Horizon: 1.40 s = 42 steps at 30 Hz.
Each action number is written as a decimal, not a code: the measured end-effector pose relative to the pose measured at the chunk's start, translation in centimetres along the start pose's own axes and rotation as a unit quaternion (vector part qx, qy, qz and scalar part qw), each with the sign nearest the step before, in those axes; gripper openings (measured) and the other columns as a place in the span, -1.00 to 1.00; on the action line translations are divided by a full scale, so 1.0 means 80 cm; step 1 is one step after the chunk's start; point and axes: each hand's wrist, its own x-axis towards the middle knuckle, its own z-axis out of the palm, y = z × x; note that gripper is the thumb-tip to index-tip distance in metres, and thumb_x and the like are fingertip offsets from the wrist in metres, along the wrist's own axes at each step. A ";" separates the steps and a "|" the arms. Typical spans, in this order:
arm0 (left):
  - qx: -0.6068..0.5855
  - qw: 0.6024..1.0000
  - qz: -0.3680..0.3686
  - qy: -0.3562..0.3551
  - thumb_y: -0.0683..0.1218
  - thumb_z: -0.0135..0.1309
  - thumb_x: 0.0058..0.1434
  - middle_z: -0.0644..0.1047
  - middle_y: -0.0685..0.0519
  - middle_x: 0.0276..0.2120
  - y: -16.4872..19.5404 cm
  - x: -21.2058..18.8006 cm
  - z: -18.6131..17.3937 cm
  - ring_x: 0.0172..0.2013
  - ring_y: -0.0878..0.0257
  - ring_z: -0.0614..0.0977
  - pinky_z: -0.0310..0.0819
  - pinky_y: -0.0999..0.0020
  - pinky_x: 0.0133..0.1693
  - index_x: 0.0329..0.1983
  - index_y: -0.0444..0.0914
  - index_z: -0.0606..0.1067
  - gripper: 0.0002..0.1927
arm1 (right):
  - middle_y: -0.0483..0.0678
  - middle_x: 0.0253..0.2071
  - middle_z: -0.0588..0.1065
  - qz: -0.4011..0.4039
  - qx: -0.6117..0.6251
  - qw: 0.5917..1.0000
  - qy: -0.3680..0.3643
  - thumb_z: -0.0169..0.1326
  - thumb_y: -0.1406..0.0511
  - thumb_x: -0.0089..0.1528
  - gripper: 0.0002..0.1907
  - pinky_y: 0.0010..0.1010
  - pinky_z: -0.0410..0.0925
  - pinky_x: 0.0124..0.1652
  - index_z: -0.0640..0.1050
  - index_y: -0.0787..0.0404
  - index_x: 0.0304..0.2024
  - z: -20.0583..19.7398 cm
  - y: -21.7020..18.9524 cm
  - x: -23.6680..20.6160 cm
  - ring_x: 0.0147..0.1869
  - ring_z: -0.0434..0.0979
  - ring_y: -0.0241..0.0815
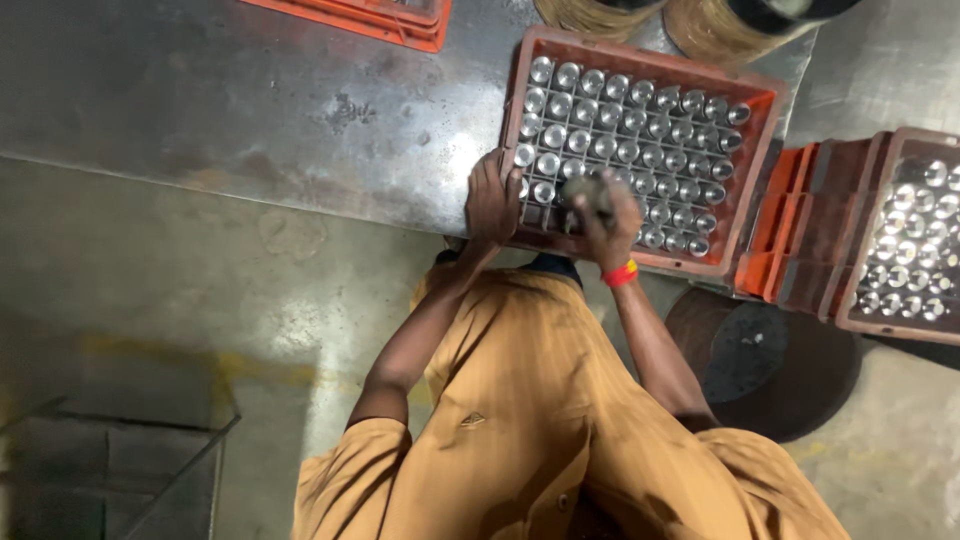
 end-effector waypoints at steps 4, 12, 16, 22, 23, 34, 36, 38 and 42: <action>-0.008 1.000 -0.001 0.002 0.09 -0.18 0.48 0.39 -0.30 0.19 0.001 -0.001 0.001 0.19 -0.27 0.40 0.27 -0.06 0.21 0.34 -0.34 0.26 -0.48 | 0.18 0.10 0.56 0.036 0.001 0.996 0.076 0.27 0.31 0.34 -0.70 -0.22 0.49 0.12 0.54 0.33 0.06 0.006 0.012 0.025 0.16 0.61 0.05; -0.015 0.999 0.020 0.022 0.09 -0.19 0.50 0.40 -0.31 0.18 -0.002 0.000 0.004 0.20 -0.26 0.41 0.28 -0.06 0.23 0.33 -0.36 0.28 -0.49 | 0.18 0.17 0.56 0.055 -0.007 0.993 0.106 0.27 0.33 0.36 -0.52 -0.17 0.45 0.20 0.47 0.40 0.27 -0.017 0.047 0.026 0.22 0.61 0.08; -0.016 1.000 0.011 0.015 0.11 -0.19 0.49 0.41 -0.32 0.17 -0.005 -0.001 0.005 0.19 -0.26 0.41 0.29 -0.06 0.20 0.32 -0.36 0.28 -0.48 | 0.23 0.22 0.52 0.053 -0.069 0.995 0.046 0.31 0.34 0.33 -0.47 -0.18 0.44 0.21 0.47 0.40 0.29 -0.028 0.057 0.014 0.27 0.57 0.12; -0.054 0.996 -0.063 0.031 0.11 -0.23 0.50 0.41 -0.34 0.14 -0.017 0.002 0.018 0.16 -0.26 0.43 0.29 -0.03 0.18 0.31 -0.39 0.29 -0.47 | 0.16 0.19 0.53 0.018 -0.050 0.995 0.079 0.31 0.36 0.30 -0.46 -0.14 0.45 0.20 0.43 0.34 0.29 -0.034 0.034 -0.028 0.22 0.59 0.13; -0.072 0.994 -0.076 0.043 0.11 -0.24 0.51 0.41 -0.35 0.13 -0.020 0.004 0.019 0.14 -0.25 0.44 0.29 -0.02 0.16 0.30 -0.40 0.30 -0.47 | 0.15 0.18 0.54 -0.011 -0.076 0.995 0.057 0.32 0.37 0.28 -0.48 -0.13 0.44 0.20 0.46 0.31 0.26 -0.035 0.030 -0.032 0.22 0.59 0.15; -0.118 0.980 -0.124 0.105 0.11 -0.20 0.48 0.44 -0.34 0.08 -0.022 0.007 0.021 0.11 -0.23 0.46 0.31 0.01 0.15 0.19 -0.40 0.37 -0.51 | 0.09 0.04 0.59 -0.084 0.065 0.990 -0.090 0.33 0.33 0.26 -0.70 -0.14 0.48 0.14 0.58 0.20 0.02 0.066 -0.014 0.014 0.20 0.61 0.10; -0.103 0.981 -0.129 0.104 0.10 -0.20 0.49 0.42 -0.34 0.11 -0.019 0.005 0.022 0.13 -0.22 0.44 0.30 -0.01 0.17 0.20 -0.39 0.37 -0.51 | 0.13 0.05 0.59 -0.037 -0.009 0.988 -0.149 0.33 0.29 0.23 -0.69 -0.11 0.46 0.12 0.61 0.23 -0.01 0.069 -0.011 0.025 0.14 0.60 0.08; -0.101 0.984 -0.115 0.093 0.10 -0.23 0.53 0.41 -0.33 0.13 -0.018 0.007 0.020 0.16 -0.19 0.45 0.30 0.01 0.23 0.20 -0.39 0.35 -0.53 | 0.13 0.10 0.56 0.016 0.025 0.999 -0.019 0.30 0.28 0.30 -0.58 -0.14 0.46 0.15 0.52 0.34 0.13 0.066 -0.005 0.037 0.18 0.60 0.06; -0.084 0.984 -0.106 0.114 0.09 -0.19 0.47 0.42 -0.36 0.07 -0.016 0.007 0.022 0.11 -0.24 0.44 0.29 -0.03 0.17 0.17 -0.38 0.38 -0.53 | 0.13 0.14 0.60 -0.019 0.019 0.999 0.018 0.30 0.32 0.33 -0.67 -0.16 0.44 0.20 0.57 0.26 0.11 0.070 0.000 0.065 0.22 0.63 0.04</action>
